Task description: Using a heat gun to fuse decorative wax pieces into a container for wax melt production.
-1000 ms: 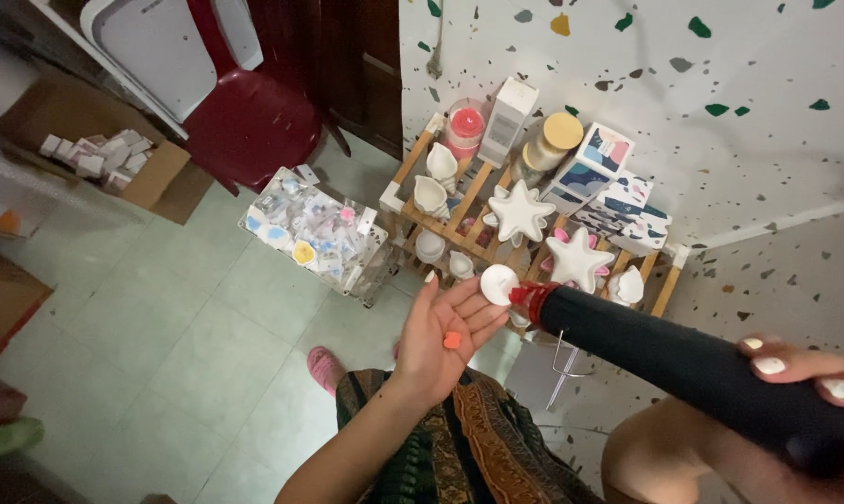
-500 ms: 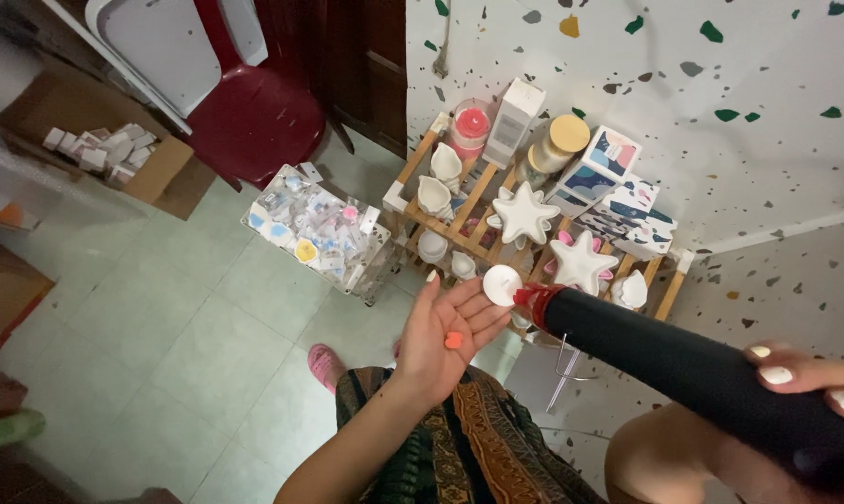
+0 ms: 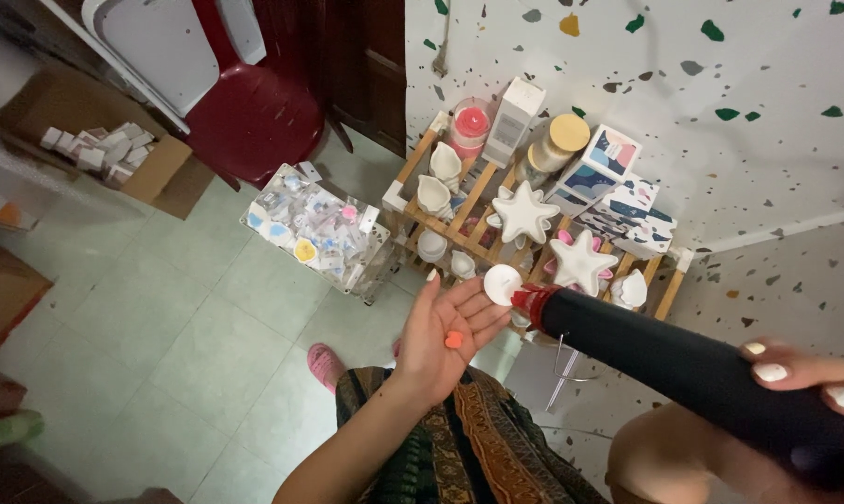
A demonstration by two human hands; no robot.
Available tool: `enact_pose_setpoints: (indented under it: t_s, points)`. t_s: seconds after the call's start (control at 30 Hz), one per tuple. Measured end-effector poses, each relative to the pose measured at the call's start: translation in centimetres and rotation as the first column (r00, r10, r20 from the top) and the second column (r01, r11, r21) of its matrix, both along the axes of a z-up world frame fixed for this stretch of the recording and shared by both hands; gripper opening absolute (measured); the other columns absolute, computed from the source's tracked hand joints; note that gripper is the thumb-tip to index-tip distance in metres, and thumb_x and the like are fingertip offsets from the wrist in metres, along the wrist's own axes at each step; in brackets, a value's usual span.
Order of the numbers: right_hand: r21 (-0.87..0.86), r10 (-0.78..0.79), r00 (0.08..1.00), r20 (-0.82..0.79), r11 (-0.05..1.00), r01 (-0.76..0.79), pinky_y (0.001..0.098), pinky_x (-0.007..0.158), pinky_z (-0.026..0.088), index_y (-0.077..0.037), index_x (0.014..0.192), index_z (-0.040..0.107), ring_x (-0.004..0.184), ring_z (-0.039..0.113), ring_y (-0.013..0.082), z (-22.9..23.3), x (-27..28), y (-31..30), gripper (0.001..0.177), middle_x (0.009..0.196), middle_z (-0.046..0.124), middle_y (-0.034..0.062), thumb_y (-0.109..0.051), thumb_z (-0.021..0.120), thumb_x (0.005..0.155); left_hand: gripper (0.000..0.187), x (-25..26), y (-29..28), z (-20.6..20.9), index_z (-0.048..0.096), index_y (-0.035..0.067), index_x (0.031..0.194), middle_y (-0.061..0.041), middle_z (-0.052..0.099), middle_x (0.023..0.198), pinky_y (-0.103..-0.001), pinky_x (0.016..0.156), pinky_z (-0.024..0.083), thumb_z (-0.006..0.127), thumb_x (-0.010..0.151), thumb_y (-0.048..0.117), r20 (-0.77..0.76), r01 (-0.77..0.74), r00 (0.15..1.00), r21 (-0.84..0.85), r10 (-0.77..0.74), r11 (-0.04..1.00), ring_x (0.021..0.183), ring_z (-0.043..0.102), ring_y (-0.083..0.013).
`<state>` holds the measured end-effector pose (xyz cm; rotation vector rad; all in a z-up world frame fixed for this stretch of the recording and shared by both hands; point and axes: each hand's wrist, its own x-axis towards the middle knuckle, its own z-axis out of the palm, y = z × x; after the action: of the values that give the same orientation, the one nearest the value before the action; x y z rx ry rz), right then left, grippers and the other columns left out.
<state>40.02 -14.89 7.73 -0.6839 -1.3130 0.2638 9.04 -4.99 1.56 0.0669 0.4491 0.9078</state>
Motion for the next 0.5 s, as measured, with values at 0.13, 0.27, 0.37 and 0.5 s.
enact_pose_setpoints:
  t_s: [0.13,0.27,0.37,0.5]
  points:
    - [-0.090,0.055,0.992,0.110,0.995,-0.045,0.0402,0.096,0.062,-0.009,0.132,0.047,0.100,0.071,0.0219,0.2,0.3,-0.2,0.063,0.109,0.063,0.0124,-0.013,0.088,0.083,0.080,0.0,0.0,0.2,0.036,-0.012,0.150,-0.029,0.053,0.146,-0.046,0.118,0.041,0.020,0.105,0.053,-0.019,0.011,1.000,-0.015,-0.011,1.000,0.131,0.056,-0.0345]
    - [0.002,0.091,0.991,-0.096,0.996,-0.092,0.0421,0.091,0.063,-0.006,0.116,0.048,0.098,0.075,0.0239,2.7,-3.1,2.0,0.046,0.106,0.065,0.0129,-0.015,0.076,0.081,0.079,0.0,-0.1,-0.3,0.036,-0.012,0.151,-0.028,0.053,0.147,-0.045,0.118,0.040,0.021,0.107,0.052,0.028,-0.001,1.000,0.006,0.001,1.000,0.132,0.057,-0.0334]
    - [-0.390,0.028,0.904,0.427,0.908,0.156,0.0455,0.103,0.062,-0.005,0.130,0.041,0.106,0.068,0.0243,5.7,-0.7,-1.6,0.079,0.115,0.058,0.0167,-0.015,0.090,0.069,0.079,-0.2,-0.3,-0.4,0.037,-0.012,0.151,-0.027,0.054,0.146,-0.045,0.117,0.041,0.022,0.107,0.051,0.026,0.000,1.000,0.039,-0.001,0.999,0.131,0.058,-0.0325]
    - [-0.261,-0.024,0.950,0.311,0.959,0.110,0.0358,0.094,0.065,-0.010,0.133,0.041,0.097,0.075,0.0189,4.7,-1.7,1.2,0.049,0.110,0.064,0.0136,-0.005,0.073,0.096,0.080,-0.1,-0.2,0.1,0.039,-0.011,0.149,-0.029,0.057,0.142,-0.045,0.115,0.044,0.019,0.105,0.053,-0.044,0.030,0.999,0.023,-0.029,0.999,0.128,0.061,-0.0315]
